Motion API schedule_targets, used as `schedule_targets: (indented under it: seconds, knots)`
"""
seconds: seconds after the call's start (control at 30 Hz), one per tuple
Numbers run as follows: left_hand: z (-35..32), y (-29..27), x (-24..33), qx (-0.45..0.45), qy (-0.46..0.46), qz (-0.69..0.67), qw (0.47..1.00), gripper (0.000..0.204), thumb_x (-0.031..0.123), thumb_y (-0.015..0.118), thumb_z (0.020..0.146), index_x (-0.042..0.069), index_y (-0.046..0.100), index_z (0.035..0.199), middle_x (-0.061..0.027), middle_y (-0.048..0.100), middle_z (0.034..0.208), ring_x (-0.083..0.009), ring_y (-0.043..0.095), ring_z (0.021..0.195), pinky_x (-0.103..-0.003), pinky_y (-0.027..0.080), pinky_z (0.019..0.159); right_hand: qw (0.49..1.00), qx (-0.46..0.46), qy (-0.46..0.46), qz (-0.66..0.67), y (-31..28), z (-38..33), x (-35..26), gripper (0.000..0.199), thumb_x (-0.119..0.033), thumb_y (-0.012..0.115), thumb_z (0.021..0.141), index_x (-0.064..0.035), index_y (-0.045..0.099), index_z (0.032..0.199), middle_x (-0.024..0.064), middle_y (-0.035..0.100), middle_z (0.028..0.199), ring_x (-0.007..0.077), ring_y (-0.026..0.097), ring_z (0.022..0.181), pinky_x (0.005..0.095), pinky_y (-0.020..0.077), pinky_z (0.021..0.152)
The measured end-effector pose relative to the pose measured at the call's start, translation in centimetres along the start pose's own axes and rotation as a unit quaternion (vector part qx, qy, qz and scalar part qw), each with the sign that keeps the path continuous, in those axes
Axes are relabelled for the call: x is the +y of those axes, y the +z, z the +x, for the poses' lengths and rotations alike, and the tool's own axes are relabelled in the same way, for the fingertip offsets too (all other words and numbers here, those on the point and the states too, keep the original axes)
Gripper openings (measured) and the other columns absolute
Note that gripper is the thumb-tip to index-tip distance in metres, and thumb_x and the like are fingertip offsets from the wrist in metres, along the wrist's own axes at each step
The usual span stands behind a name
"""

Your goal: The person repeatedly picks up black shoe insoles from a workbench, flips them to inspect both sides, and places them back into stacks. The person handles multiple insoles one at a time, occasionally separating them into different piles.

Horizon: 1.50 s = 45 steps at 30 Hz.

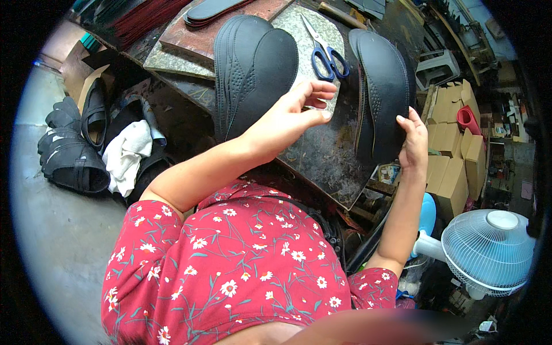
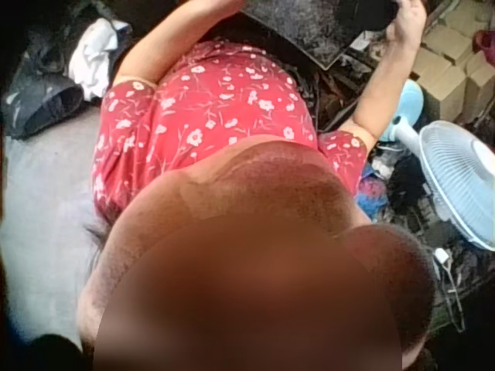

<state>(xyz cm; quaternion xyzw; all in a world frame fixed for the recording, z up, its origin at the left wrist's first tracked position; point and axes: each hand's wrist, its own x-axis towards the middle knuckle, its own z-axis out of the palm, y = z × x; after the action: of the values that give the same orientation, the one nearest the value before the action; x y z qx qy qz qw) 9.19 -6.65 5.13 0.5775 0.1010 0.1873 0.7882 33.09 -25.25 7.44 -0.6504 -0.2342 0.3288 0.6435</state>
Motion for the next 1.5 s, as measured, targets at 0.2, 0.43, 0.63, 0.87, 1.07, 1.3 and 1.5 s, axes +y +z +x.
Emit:
schedule_targets:
  seconds: [0.2, 0.43, 0.63, 0.87, 1.07, 1.3, 1.5]
  knots:
    - [-3.8, -4.4, 1.5, 0.1, 0.17, 0.274, 0.941, 0.037, 0.006, 0.061, 0.086, 0.006, 0.055, 0.123, -0.0056, 0.055, 0.121, -0.0154, 0.051, 0.112, -0.027, 0.043, 0.089, 0.77, 0.111, 0.042, -0.626, -0.7, 2.9, 2.2, 0.047, -0.029, 0.061, 0.084, -0.0015, 0.058, 0.122, 0.0224, 0.067, 0.107, 0.0334, 0.065, 0.101, 0.0426, 0.0478, 0.089]
    - [-6.2, -10.6, 2.5, 0.27, 0.04, 0.551, 0.788, 0.032, 0.031, 0.066, 0.085, 0.005, 0.06, 0.101, -0.0126, 0.062, 0.091, -0.0298, 0.062, 0.087, -0.04, 0.05, 0.076, 0.671, 0.093, -0.238, -0.696, 3.9, 0.1, -0.2, 0.036, -0.017, 0.07, 0.08, -0.0098, 0.063, 0.115, 0.0131, 0.063, 0.102, 0.0316, 0.061, 0.097, 0.0412, 0.0497, 0.084]
    - [-5.4, -9.9, 0.9, 0.252, -0.041, 0.578, 0.775, 0.058, 0.057, 0.062, 0.082, 0.003, 0.06, 0.103, -0.0178, 0.065, 0.094, -0.035, 0.064, 0.091, -0.045, 0.051, 0.077, 0.939, -0.21, 0.096, -0.256, 12.1, -2.2, 2.5, 0.032, -0.017, 0.065, 0.091, -0.0018, 0.061, 0.119, 0.0023, 0.064, 0.085, 0.0064, 0.056, 0.068, 0.0227, 0.0481, 0.059]
    - [-3.9, -7.9, -0.8, 0.203, 0.04, 0.292, 0.934, 0.042, 0.009, 0.069, 0.086, -0.001, 0.042, 0.117, -0.0063, 0.062, 0.093, -0.0095, 0.059, 0.081, -0.026, 0.049, 0.069, 0.944, -0.252, 0.191, -0.092, 16.1, -1.0, 4.1, 0.058, -0.018, 0.063, 0.094, 0.0038, 0.036, 0.14, 0.007, 0.06, 0.091, 0.0101, 0.059, 0.067, 0.0231, 0.0508, 0.059]
    - [-2.5, -6.5, -2.0, 0.125, 0.135, 0.145, 0.972, 0.049, 0.016, 0.071, 0.084, -0.001, 0.041, 0.119, -0.0237, 0.063, 0.098, -0.0328, 0.066, 0.091, -0.037, 0.05, 0.08, 0.97, -0.195, 0.139, -0.045, 15.5, -1.5, 1.6, 0.056, -0.007, 0.066, 0.087, -0.0019, 0.04, 0.136, 0.0097, 0.059, 0.12, 0.0177, 0.058, 0.105, 0.0302, 0.0501, 0.087]
    - [-0.9, -3.6, -0.8, 0.127, 0.325, 0.309, 0.885, 0.054, 0.007, 0.07, 0.076, 0.001, 0.044, 0.122, -0.0203, 0.054, 0.098, -0.0409, 0.055, 0.089, -0.043, 0.046, 0.078, 0.984, -0.105, -0.069, 0.125, 14.4, -2.2, -0.3, 0.057, 0.012, 0.059, 0.082, -0.0028, 0.044, 0.136, 0.0102, 0.057, 0.129, 0.0221, 0.055, 0.117, 0.0366, 0.0423, 0.103]
    - [-0.6, -1.6, -1.8, 0.147, 0.278, 0.272, 0.909, 0.064, 0.012, 0.07, 0.078, 0.0, 0.038, 0.132, -0.0241, 0.049, 0.117, -0.0412, 0.049, 0.11, -0.044, 0.039, 0.096, 0.996, -0.07, -0.033, 0.035, 15.2, -1.7, 3.1, 0.066, 0.011, 0.058, 0.081, -0.0062, 0.035, 0.141, 0.0078, 0.05, 0.132, 0.0195, 0.051, 0.121, 0.0342, 0.0425, 0.102]
